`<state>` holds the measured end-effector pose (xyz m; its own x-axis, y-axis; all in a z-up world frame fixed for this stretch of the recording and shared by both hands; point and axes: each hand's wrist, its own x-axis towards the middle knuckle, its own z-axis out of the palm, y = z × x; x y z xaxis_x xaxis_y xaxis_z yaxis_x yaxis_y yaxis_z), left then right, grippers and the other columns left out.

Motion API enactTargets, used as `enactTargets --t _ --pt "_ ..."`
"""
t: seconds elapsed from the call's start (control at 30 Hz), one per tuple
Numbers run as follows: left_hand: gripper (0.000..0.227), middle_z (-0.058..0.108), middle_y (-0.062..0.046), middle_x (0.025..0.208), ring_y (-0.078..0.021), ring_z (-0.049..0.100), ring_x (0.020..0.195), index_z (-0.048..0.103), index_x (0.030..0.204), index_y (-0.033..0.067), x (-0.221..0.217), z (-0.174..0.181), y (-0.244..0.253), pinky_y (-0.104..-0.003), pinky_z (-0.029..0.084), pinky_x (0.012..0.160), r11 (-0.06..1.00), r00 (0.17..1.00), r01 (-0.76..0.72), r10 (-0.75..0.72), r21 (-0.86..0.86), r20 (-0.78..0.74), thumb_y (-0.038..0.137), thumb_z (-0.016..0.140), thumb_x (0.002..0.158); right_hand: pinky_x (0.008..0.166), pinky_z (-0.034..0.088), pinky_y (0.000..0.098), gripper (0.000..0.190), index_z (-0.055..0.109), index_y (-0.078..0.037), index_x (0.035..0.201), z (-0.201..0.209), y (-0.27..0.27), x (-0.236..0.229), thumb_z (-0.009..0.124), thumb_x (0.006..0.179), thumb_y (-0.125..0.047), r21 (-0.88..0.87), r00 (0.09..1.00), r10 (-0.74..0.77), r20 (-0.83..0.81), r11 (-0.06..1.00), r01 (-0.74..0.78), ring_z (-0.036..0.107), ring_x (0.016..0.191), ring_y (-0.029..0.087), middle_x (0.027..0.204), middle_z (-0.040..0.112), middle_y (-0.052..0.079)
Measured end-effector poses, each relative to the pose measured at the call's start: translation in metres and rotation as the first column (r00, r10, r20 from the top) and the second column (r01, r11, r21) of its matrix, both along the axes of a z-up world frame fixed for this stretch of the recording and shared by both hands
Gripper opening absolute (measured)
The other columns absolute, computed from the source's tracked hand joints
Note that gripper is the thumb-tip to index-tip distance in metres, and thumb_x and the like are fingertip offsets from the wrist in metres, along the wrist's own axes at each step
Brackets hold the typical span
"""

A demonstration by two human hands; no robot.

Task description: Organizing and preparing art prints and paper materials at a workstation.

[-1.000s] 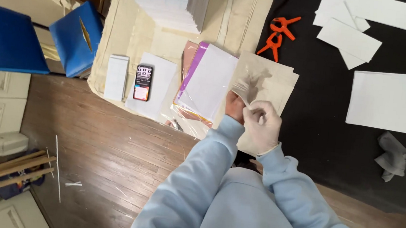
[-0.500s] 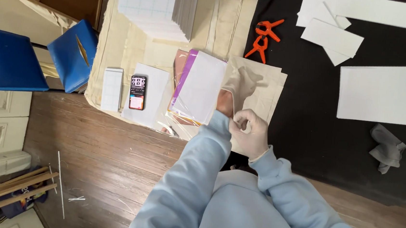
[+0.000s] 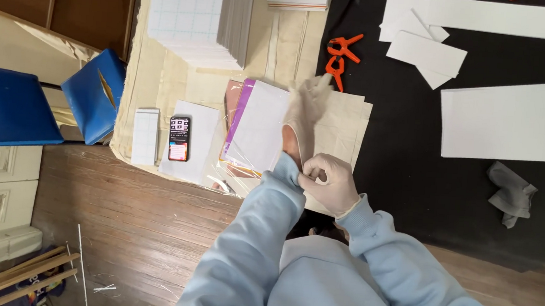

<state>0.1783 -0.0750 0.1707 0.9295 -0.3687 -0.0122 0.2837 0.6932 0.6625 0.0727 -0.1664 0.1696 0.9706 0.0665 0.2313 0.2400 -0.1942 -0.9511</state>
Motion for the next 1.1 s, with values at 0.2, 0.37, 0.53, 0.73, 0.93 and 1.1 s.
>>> enactTargets --t 0.2,0.37,0.53,0.73,0.93,1.1 --pt "0.061 0.054 -0.009 0.141 -0.0207 0.051 0.12 0.041 0.148 -0.0038 0.009 0.009 -0.005 -0.037 0.042 0.112 0.985 0.986 -0.165 0.164 0.046 0.027 0.043 0.018 0.117 0.053 0.042 0.0259 0.022 0.061 -0.007 0.079 0.002 0.002 -0.001 0.079 0.076 0.006 0.027 0.998 0.035 0.048 0.999 -0.036 0.055 0.06 0.009 0.07 0.061 -0.001" --pt "0.067 0.053 -0.015 0.141 -0.0244 0.052 0.122 0.038 0.157 -0.0093 0.021 -0.052 -0.011 -0.039 0.041 0.113 0.859 0.976 0.205 -0.141 -0.469 0.168 0.046 0.021 0.124 0.054 0.044 0.026 0.021 0.062 -0.007 0.079 0.002 -0.003 -0.007 0.078 0.074 0.005 0.03 0.995 0.091 0.033 0.995 -0.092 0.057 0.061 0.009 0.07 0.061 -0.001" --pt "0.064 0.037 -0.008 0.163 -0.0242 0.045 0.139 0.03 0.157 -0.0003 0.014 -0.025 -0.017 -0.043 0.033 0.124 0.92 0.929 0.018 -0.16 -0.391 -0.333 0.045 0.022 0.112 0.052 0.041 0.0272 0.02 0.062 -0.007 0.075 0.006 -0.006 -0.01 0.079 0.073 0.004 0.004 0.989 0.146 -0.019 0.989 -0.146 0.055 0.058 0.01 0.066 0.059 0.0" --pt "0.075 0.02 -0.016 0.173 -0.0328 0.018 0.161 0.021 0.164 0.0068 0.01 -0.025 -0.017 -0.051 0.018 0.132 0.993 0.967 -0.122 0.119 0.002 -0.227 0.055 0.023 0.107 0.053 0.042 0.025 0.018 0.063 -0.008 0.077 0.005 -0.006 -0.025 0.078 0.076 0.002 0.106 0.954 0.285 -0.091 0.955 -0.276 0.059 0.06 0.007 0.07 0.062 -0.001" --pt "0.092 0.017 -0.014 0.172 -0.0283 0.015 0.159 0.018 0.166 0.01 0.004 0.003 -0.026 -0.045 0.01 0.125 0.978 0.968 -0.199 0.205 0.056 -0.143 0.072 0.014 0.099 0.062 0.041 0.0227 0.016 0.064 -0.004 0.088 0.0 -0.01 -0.025 0.073 0.08 0.005 0.252 0.975 -0.035 -0.22 0.963 0.091 0.049 0.069 0.005 0.079 0.058 0.0" --pt "0.072 0.034 -0.018 0.17 -0.0319 0.036 0.157 0.024 0.163 0.0069 0.011 0.017 -0.027 -0.044 0.031 0.127 0.874 0.97 -0.239 0.232 0.422 0.067 0.051 0.04 0.109 0.07 0.05 0.0217 0.013 0.067 -0.002 0.096 0.031 -0.01 -0.014 0.071 0.086 0.005 0.058 0.976 -0.217 -0.026 0.974 0.218 0.062 0.078 0.005 0.09 0.068 -0.002"
